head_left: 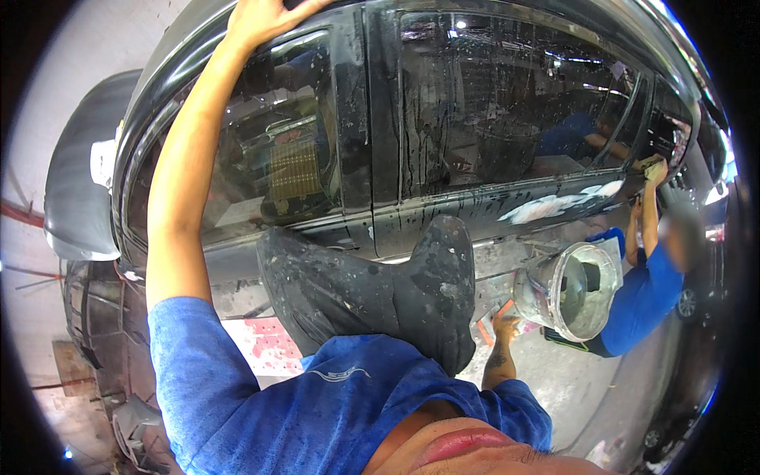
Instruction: The person sands the upper edge of a car's rear window frame using a sanding block. They repeatedly rub the surface, occasionally pause to wipe it with their hand, and continue sanding along the curved trim.
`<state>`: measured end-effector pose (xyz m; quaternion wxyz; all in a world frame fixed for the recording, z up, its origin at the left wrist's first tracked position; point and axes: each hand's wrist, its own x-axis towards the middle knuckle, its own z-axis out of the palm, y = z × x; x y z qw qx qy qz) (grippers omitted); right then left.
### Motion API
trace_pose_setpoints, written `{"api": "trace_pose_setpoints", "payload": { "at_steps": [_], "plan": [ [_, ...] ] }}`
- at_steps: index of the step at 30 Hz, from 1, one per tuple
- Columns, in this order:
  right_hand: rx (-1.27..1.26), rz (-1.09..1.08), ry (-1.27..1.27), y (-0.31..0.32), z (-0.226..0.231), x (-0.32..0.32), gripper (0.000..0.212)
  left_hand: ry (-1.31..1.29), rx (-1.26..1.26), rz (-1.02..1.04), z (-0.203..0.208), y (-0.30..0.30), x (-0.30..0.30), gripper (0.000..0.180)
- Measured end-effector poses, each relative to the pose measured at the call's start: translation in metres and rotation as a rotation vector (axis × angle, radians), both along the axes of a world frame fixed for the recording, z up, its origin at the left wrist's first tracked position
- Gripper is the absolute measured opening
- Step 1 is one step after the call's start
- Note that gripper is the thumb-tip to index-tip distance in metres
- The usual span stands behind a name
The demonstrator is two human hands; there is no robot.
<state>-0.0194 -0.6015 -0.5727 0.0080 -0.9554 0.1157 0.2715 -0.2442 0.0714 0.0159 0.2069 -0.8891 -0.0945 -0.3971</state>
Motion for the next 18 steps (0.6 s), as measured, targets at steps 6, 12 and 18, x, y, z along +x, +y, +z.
{"api": "trace_pose_setpoints", "payload": {
  "at_steps": [6, 12, 18],
  "plan": [
    [-0.043, -0.04, 0.017, 0.001, 0.002, -0.003, 0.132, 0.027, -0.05, 0.007, 0.001, 0.006, 0.003, 0.05],
    [-0.005, -0.035, 0.085, 0.002, 0.014, 0.008, 0.133, -0.103, 0.09, 0.062, 0.013, 0.01, 0.037, 0.026],
    [0.033, -0.005, 0.114, -0.008, 0.005, 0.023, 0.137, 0.06, 0.082, -0.1, 0.023, 0.005, 0.082, 0.043]
  ]
}}
